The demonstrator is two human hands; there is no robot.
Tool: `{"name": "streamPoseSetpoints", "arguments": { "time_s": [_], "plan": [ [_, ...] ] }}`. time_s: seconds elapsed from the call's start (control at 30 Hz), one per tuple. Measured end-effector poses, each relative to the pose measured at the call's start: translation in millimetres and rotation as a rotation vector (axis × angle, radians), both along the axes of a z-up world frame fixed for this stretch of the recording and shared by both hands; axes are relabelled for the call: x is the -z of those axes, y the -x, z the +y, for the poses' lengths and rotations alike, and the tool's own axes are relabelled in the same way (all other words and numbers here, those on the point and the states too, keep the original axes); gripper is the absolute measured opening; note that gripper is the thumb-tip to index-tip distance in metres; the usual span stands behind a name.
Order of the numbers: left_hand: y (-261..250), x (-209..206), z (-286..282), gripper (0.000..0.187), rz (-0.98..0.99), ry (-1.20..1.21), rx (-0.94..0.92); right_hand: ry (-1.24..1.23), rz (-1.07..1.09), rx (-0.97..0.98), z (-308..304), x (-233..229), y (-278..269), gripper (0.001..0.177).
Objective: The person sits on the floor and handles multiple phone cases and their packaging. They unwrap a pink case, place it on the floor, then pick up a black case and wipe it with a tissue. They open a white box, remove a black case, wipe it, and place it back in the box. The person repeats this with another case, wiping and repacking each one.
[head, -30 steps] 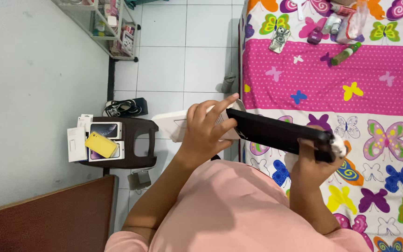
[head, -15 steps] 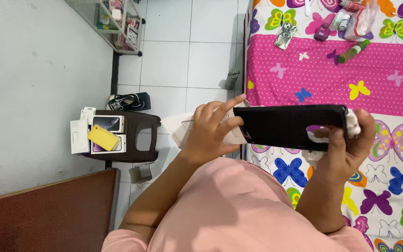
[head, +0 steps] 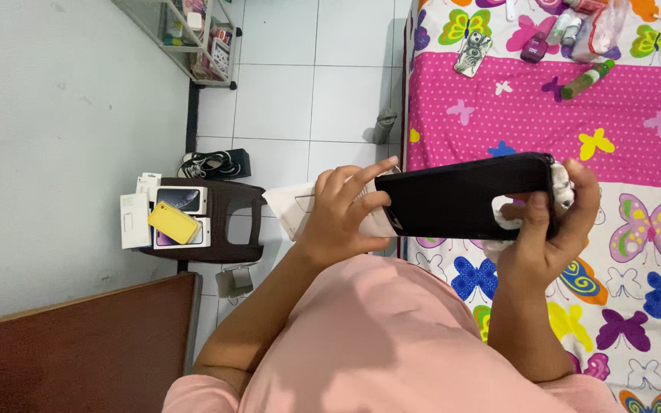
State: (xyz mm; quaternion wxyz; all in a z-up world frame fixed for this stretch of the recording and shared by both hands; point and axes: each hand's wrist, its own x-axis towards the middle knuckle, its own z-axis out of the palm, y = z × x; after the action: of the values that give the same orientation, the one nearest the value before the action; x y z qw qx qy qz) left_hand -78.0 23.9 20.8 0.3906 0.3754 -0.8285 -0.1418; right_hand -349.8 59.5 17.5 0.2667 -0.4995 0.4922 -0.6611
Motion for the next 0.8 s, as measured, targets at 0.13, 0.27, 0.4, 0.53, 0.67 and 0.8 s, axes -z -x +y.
{"name": "streamPoseSetpoints", "arguments": {
  "time_s": [0.13,0.27,0.4,0.53,0.67,0.8],
  "plan": [
    [0,3,-1,0.073,0.039,0.004,-0.001,0.038,0.012,0.014,6,-6,-11,0.031],
    [4,9,0,0.074,0.102,-0.013,-0.018,0.047,0.06,0.013,7,-14,-18,0.029],
    [8,13,1,0.075,0.157,-0.011,-0.036,0.037,0.121,0.001,10,-20,-20,0.03],
    [7,12,2,0.078,0.162,-0.051,-0.011,0.021,0.112,-0.015,15,-27,-18,0.032],
    [8,7,4,0.087,0.11,0.011,-0.018,0.011,0.015,0.049,17,-38,-16,0.031],
    [12,4,4,0.115,0.14,-0.05,-0.077,0.037,0.018,0.091,9,-51,-11,0.032]
  ]
}}
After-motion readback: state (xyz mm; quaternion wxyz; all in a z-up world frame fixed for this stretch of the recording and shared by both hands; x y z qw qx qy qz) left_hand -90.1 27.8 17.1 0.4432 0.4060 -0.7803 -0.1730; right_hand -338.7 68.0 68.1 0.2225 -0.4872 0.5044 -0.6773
